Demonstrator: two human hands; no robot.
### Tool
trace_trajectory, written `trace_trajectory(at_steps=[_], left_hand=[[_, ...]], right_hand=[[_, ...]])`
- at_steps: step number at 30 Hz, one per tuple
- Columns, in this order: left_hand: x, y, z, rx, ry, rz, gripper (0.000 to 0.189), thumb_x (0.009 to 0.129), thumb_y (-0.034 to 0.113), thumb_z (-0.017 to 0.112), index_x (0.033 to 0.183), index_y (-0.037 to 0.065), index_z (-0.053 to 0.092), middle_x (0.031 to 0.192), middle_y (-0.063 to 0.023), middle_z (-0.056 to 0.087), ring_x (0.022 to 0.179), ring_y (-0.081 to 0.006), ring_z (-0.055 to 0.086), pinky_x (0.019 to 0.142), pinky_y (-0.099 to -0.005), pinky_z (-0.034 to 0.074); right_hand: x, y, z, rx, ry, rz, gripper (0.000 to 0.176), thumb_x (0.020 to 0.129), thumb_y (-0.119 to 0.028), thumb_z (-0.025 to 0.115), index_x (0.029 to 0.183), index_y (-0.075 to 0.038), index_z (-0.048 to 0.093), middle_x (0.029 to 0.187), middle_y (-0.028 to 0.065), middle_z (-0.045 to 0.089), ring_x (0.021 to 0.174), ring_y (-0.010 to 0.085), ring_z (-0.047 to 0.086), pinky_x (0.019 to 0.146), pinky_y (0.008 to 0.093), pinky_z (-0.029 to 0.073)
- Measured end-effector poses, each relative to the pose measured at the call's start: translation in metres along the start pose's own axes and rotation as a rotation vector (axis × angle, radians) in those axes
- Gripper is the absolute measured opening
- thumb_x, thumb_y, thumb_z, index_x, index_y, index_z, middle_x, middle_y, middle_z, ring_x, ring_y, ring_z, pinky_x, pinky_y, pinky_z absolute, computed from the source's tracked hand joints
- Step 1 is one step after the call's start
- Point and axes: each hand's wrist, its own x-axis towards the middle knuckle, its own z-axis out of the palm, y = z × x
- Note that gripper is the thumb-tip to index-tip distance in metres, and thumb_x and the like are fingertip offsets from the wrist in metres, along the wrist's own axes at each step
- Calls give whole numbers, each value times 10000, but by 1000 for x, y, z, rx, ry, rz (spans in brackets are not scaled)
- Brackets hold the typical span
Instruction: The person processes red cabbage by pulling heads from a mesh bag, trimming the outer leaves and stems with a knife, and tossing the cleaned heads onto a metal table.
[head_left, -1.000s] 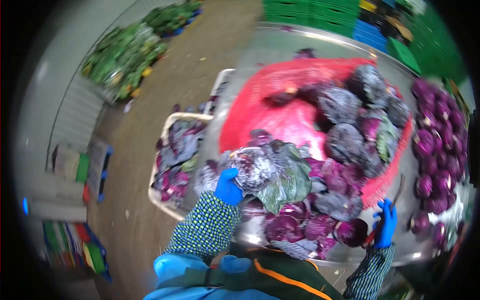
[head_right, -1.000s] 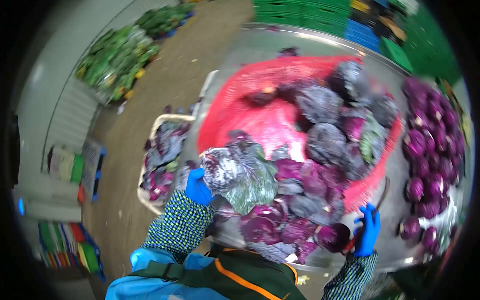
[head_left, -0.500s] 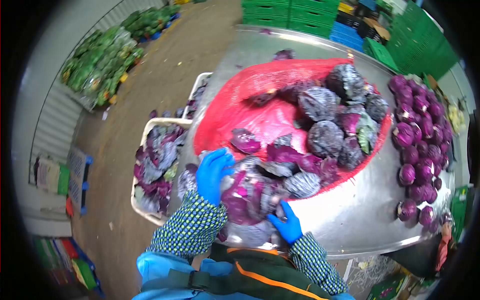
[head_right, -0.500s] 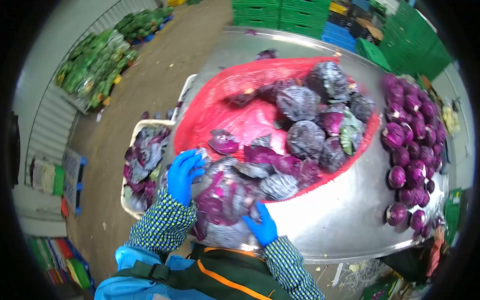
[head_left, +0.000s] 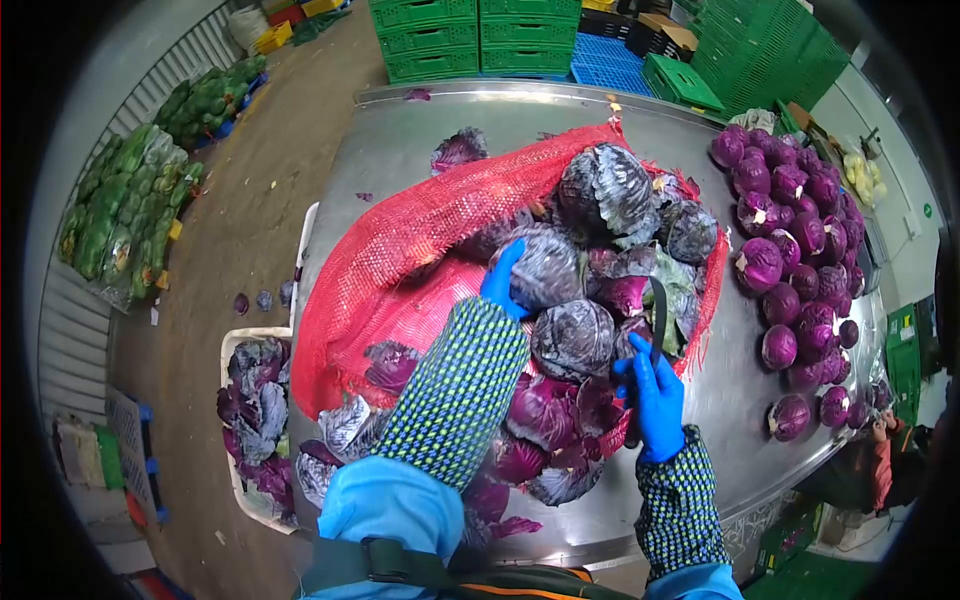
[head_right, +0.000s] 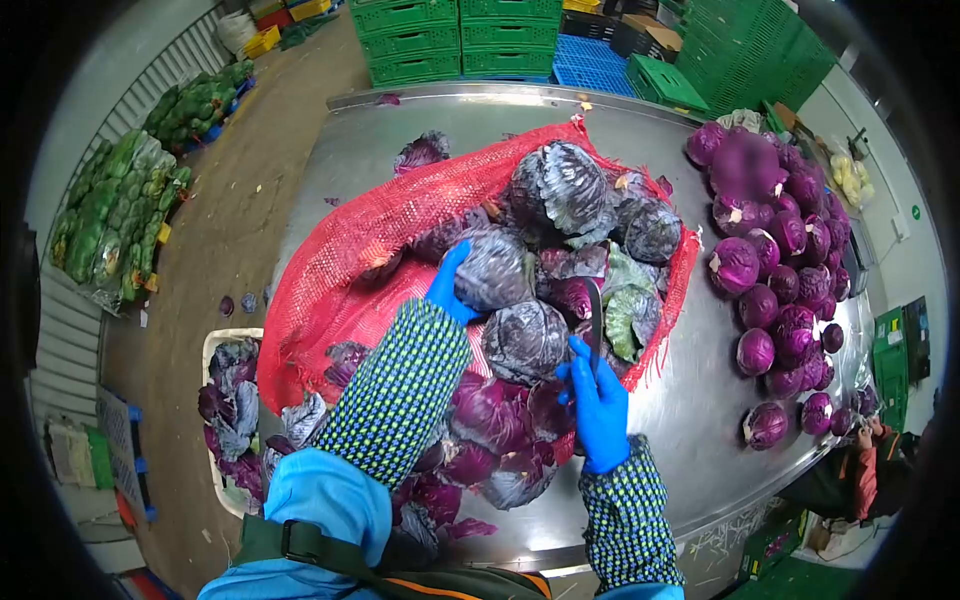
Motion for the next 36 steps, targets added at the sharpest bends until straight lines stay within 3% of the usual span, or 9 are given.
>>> trace_trajectory(at_steps=[4, 7, 8, 9, 12, 18, 22, 26, 36], left_hand=[[-58, -5, -25, -31, -166, 167, 608, 826, 368, 545, 1322, 64, 369, 1317, -136, 432, 1220, -301, 405, 1031, -488, 303], [-191, 32, 26, 1076, -189, 453, 851, 662, 201, 770, 1336, 3, 290, 1278, -160, 457, 1183, -251, 443, 1021, -394, 327], [-237, 28, 62, 1088, -113, 226, 979, 586, 251, 822, 1349, 6, 259, 1298, -165, 428, 1209, -258, 407, 1037, -407, 293], [-267, 27, 68, 1611, -131, 310, 1037, 537, 270, 844, 1358, 24, 259, 1332, -186, 372, 1237, -294, 368, 1041, -424, 273], [-309, -23, 47, 2045, -78, 178, 1021, 555, 341, 815, 1364, 50, 263, 1347, -244, 319, 1234, -391, 333, 1003, -478, 303], [-334, -114, -21, 2074, 64, 464, 948, 557, 346, 815, 1311, 17, 343, 1351, -257, 320, 1186, -397, 384, 982, -467, 309], [-328, -128, -24, 2059, 138, 520, 1020, 529, 295, 824, 1354, 30, 286, 1347, -237, 287, 1217, -392, 305, 1001, -467, 277], [-315, -127, -14, 1992, 248, 456, 1035, 511, 332, 833, 1348, 35, 301, 1310, -223, 319, 1194, -369, 314, 1014, -460, 262], [-307, -130, -22, 1946, 289, 506, 980, 510, 353, 833, 1314, 58, 354, 1284, -213, 317, 1207, -358, 304, 1026, -446, 269]], right_hand=[[7, -14, 24, 49, 14, -57, 337, 931, -204, 484, 1231, -56, 446, 852, 33, 609, 528, 45, 464, 461, 190, 386], [-20, -21, 11, 90, 34, 46, 345, 886, -155, 525, 1196, -49, 414, 877, 34, 587, 544, 67, 466, 466, 199, 397], [-33, -18, 7, 79, 5, 68, 358, 881, -137, 519, 1206, -50, 397, 906, 40, 576, 557, 74, 472, 477, 203, 405], [-49, -10, 2, 98, -60, 128, 382, 871, -99, 497, 1229, -60, 368, 1002, 51, 541, 627, 85, 490, 543, 215, 433], [-98, 33, 6, 60, -309, 174, 455, 821, 17, 503, 1242, -67, 354, 1078, 35, 499, 813, 90, 482, 661, 227, 441], [-196, 78, 38, -242, -309, -136, 581, 803, 53, 500, 1350, -77, 355, 1107, 141, 520, 1012, 231, 532, 876, 320, 413], [-218, 86, 23, -373, -314, -243, 589, 819, 23, 497, 1370, -107, 334, 1076, 156, 524, 944, 258, 567, 828, 313, 446], [-219, 110, 15, -642, -391, -37, 546, 881, -187, 509, 1386, -153, 303, 954, 159, 585, 797, 303, 617, 668, 384, 492], [-188, 183, 31, -911, -354, 180, 215, 849, -219, 489, 941, -33, 433, 757, 234, 609, 684, 391, 601, 586, 502, 457]])
